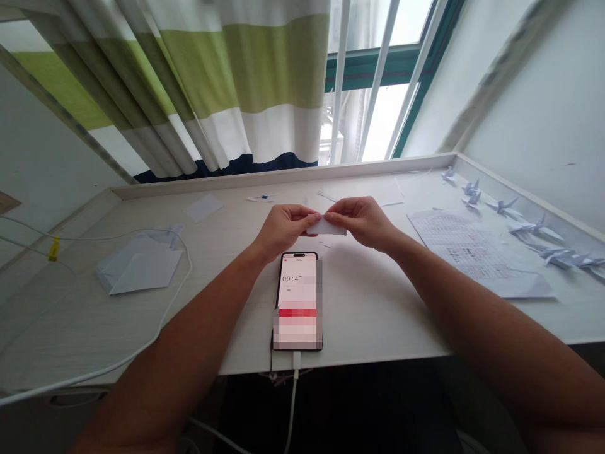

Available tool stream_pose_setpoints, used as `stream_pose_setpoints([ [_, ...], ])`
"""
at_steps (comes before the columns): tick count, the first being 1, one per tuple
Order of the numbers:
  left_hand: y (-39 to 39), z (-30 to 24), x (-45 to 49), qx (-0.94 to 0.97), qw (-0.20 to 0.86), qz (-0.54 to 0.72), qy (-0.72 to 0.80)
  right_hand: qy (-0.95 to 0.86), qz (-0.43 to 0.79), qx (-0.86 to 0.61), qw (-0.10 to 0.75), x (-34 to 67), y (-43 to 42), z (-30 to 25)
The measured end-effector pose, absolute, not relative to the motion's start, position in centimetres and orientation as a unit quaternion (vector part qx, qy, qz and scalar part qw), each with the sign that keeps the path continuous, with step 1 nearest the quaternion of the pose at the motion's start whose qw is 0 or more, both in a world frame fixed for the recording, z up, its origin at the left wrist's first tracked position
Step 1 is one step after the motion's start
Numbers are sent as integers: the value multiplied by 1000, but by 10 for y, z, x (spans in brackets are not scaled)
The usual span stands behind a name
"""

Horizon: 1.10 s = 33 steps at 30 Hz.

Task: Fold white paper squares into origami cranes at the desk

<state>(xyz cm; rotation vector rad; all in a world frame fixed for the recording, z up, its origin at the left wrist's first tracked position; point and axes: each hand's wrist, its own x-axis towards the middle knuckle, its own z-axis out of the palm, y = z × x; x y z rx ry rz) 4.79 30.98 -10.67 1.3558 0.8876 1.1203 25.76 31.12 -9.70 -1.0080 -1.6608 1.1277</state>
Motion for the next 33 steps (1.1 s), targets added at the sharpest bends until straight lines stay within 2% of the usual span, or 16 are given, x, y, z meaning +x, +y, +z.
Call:
stream_pose_setpoints([
  [5, 310, -106, 49, 590, 531, 479, 376, -667, 462, -389, 436, 257, 310, -95],
  [10, 313, -107, 47, 610, 470, 502, 394, -681, 456, -406, 405, 265, 313, -91],
  [21, 313, -107, 46, 596, 464, 506, 416, -713, 399, -404, 413, 271, 320, -95],
  [33, 307, -102, 50, 629, 441, 516, 378, -706, 429, -358, 436, 265, 313, -93],
])
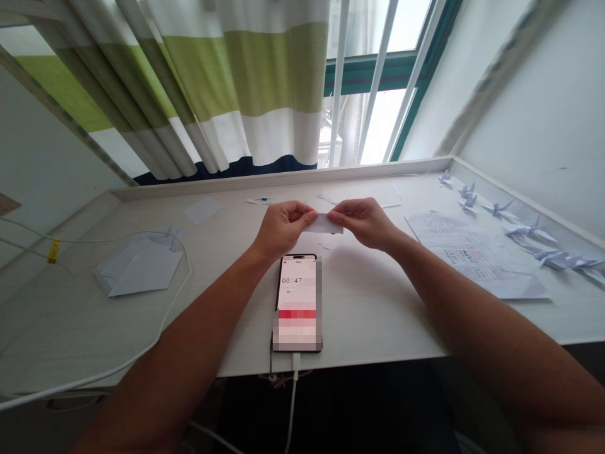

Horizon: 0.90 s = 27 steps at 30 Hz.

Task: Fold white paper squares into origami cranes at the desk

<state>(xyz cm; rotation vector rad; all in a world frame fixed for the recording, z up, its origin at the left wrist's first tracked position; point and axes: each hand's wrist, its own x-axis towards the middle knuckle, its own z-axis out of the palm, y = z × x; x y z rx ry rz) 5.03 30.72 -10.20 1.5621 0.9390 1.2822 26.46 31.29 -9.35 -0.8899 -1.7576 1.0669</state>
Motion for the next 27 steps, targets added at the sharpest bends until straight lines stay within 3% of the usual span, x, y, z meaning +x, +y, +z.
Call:
stream_pose_setpoints([
  [5, 309, -107, 52, 617, 432, 516, 409, -691, 434, -378, 437, 263, 315, -96],
  [10, 311, -108, 52, 570, 494, 503, 422, -650, 455, -364, 487, 255, 314, -100],
  [27, 315, -111, 47, 631, 461, 498, 376, -623, 581, -322, 413, 260, 314, -100],
])
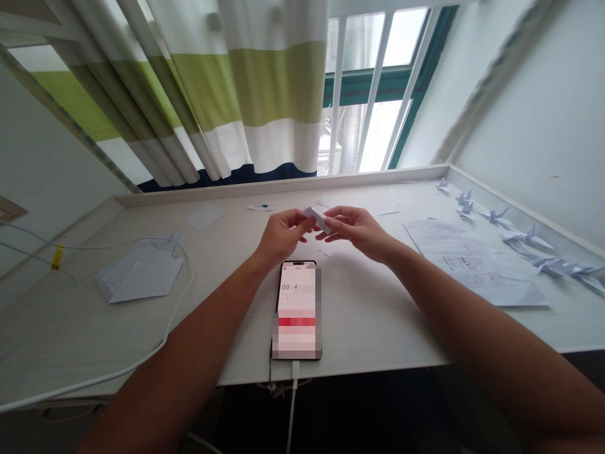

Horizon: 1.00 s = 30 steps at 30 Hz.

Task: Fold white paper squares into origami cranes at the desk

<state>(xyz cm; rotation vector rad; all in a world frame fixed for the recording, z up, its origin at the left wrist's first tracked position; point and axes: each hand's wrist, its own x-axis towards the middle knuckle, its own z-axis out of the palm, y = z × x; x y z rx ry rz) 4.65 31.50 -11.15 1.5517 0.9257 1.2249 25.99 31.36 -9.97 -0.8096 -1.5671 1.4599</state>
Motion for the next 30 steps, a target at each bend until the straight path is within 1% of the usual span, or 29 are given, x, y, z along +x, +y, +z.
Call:
stream_pose_setpoints([
  [3, 317, -114, 46, 621, 440, 503, 409, -621, 564, -335, 429, 259, 315, -103],
  [10, 316, -114, 47, 613, 445, 484, 439, -612, 525, -359, 470, 255, 317, -106],
  [18, 310, -107, 52, 587, 466, 521, 409, -559, 514, -362, 540, 259, 319, -101],
  [25, 312, -112, 54, 553, 493, 558, 373, -559, 534, -333, 540, 260, 321, -104],
  [30, 314, -116, 56, 587, 444, 589, 333, -576, 545, -309, 526, 256, 320, -108],
])
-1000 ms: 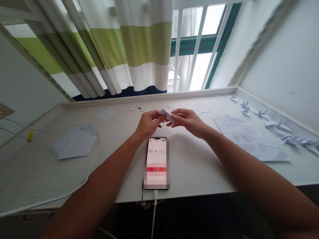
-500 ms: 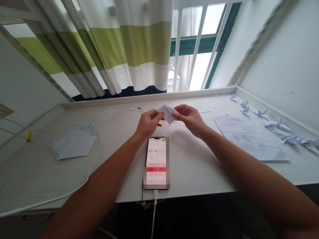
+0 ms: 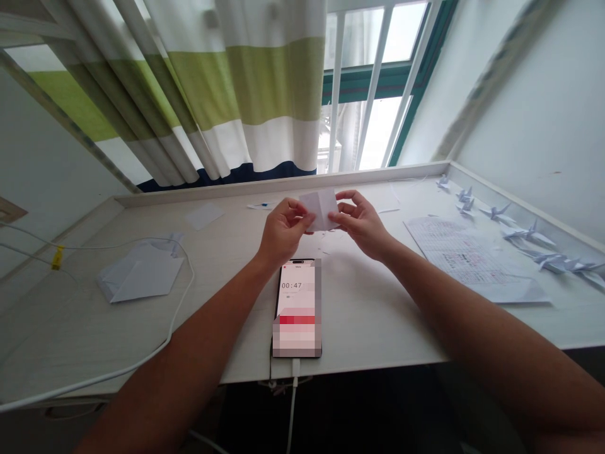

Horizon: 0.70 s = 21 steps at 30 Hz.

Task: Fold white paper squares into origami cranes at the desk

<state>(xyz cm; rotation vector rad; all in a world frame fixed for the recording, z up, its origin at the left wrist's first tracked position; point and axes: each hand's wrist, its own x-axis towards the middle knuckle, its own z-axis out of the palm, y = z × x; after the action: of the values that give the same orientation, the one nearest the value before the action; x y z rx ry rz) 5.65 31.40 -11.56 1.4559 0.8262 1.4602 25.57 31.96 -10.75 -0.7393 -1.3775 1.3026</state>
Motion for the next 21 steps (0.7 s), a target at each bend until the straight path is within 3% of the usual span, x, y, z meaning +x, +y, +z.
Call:
stream_pose_setpoints([
  [9, 317, -116, 54, 574, 437, 607, 333, -632, 447, -301, 557, 258, 314, -100],
  [14, 317, -114, 50, 591, 445, 591, 322, -660, 456, -302, 515, 257, 314, -99],
  [21, 320, -114, 44, 616, 355, 588, 386, -616, 459, -329, 549, 254, 315, -106],
])
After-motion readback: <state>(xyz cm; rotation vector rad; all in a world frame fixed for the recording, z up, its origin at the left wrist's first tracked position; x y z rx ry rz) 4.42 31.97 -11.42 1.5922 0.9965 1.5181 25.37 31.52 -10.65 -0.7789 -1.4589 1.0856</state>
